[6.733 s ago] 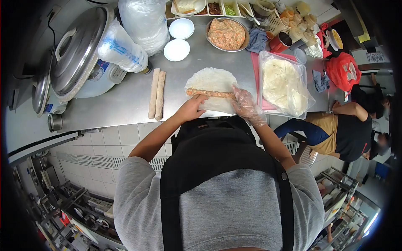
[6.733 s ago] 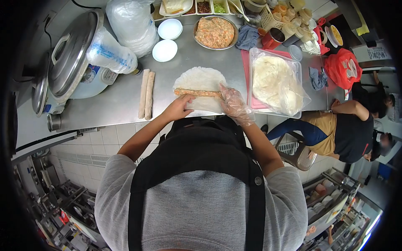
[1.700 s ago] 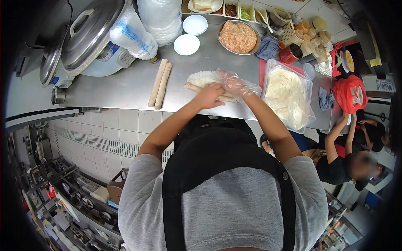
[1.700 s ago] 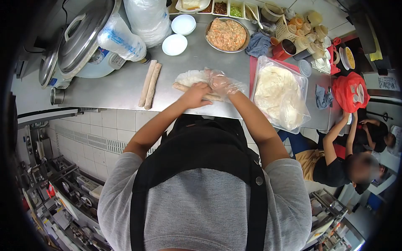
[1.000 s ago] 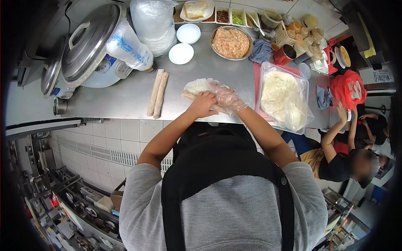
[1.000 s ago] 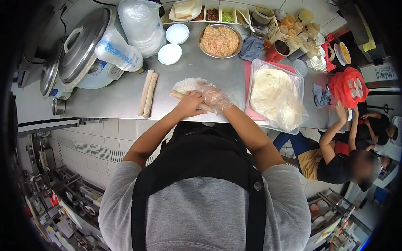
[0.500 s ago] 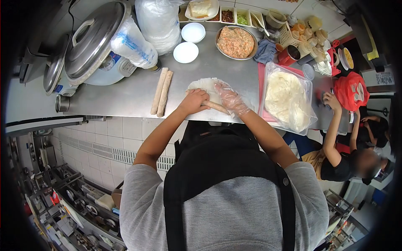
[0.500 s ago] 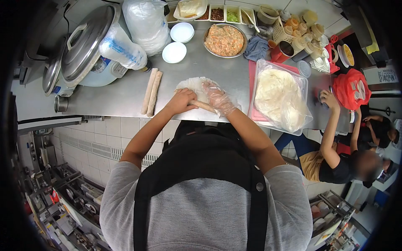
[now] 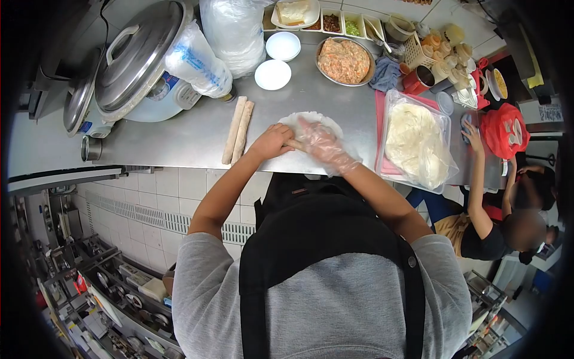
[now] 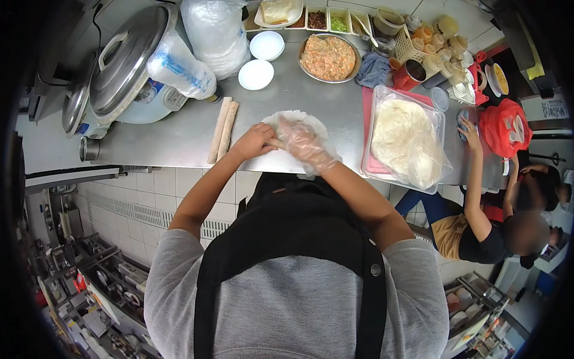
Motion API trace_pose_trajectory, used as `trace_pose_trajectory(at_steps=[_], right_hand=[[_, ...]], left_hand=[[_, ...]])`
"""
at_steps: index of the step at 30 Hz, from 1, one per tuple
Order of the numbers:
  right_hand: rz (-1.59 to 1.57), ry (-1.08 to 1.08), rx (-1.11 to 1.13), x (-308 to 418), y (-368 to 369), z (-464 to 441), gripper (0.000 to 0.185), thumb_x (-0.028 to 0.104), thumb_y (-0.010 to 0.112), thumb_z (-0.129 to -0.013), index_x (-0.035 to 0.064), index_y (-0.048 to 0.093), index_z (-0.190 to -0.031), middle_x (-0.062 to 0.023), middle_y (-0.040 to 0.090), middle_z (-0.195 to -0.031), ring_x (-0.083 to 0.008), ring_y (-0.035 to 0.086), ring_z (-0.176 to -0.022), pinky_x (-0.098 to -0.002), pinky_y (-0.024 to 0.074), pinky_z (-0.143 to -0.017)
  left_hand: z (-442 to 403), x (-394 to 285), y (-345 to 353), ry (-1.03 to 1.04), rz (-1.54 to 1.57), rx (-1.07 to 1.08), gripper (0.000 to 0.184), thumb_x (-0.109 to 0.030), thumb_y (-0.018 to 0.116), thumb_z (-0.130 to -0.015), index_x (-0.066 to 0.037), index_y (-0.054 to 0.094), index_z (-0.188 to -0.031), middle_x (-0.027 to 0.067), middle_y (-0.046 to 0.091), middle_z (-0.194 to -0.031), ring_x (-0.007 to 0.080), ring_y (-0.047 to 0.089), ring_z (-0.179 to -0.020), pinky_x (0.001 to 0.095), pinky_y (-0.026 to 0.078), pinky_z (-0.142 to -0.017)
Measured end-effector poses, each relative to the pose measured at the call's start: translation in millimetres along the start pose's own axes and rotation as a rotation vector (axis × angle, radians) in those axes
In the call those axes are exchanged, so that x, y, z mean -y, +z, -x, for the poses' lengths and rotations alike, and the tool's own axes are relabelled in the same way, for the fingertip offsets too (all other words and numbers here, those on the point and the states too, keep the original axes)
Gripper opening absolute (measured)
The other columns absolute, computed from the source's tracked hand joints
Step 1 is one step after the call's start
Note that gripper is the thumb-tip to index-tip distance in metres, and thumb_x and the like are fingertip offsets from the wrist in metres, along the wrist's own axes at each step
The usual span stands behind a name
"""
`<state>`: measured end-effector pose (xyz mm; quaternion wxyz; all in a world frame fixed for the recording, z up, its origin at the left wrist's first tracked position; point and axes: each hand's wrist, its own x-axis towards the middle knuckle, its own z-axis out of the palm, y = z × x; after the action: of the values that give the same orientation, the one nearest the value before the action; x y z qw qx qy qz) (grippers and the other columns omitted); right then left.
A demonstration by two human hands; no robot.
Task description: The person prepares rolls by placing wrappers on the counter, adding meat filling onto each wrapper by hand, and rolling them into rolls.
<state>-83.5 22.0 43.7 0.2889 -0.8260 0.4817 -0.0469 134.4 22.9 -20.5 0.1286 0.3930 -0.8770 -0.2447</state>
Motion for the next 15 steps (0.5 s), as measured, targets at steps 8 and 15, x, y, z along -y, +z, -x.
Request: trace_pose_trajectory(at_steps=[8,15], right_hand=[[0.105,-0.308,-0.414,-38.7,65.8,31.2,0.060,0.031,0.064,-0.090,0.0004,0.046,-0.138,-0.0226,0.063,-0.095,-0.0373,0.062,-0.087,-0.0489,0.0496,-0.077],[0.031,-0.080,-0.242,-48.6,35.1,84.3,0.035,0.018,0.064,-0.086,0.0000,0.058,-0.116,-0.0197,0.061,-0.083,-0.0388,0.061,-0.084,-0.0511,0.0490,-0.073]], left_hand=[[2.9,-6.1,-1.6,0.008,-0.058,-0.051,0.031,-0.029,0.073,-0.080,-0.010,0.059,-0.102,0.0064,0.057,-0.100,0.0288,0.053,-0.104,0.0427,0.042,-0.092],[-2.6,3.1,-6.1,0.056,-0.098,-0.004,0.030,-0.031,0.072,-0.082,-0.012,0.062,-0.103,0.0059,0.059,-0.099,0.0277,0.055,-0.103,0.0414,0.042,-0.093]])
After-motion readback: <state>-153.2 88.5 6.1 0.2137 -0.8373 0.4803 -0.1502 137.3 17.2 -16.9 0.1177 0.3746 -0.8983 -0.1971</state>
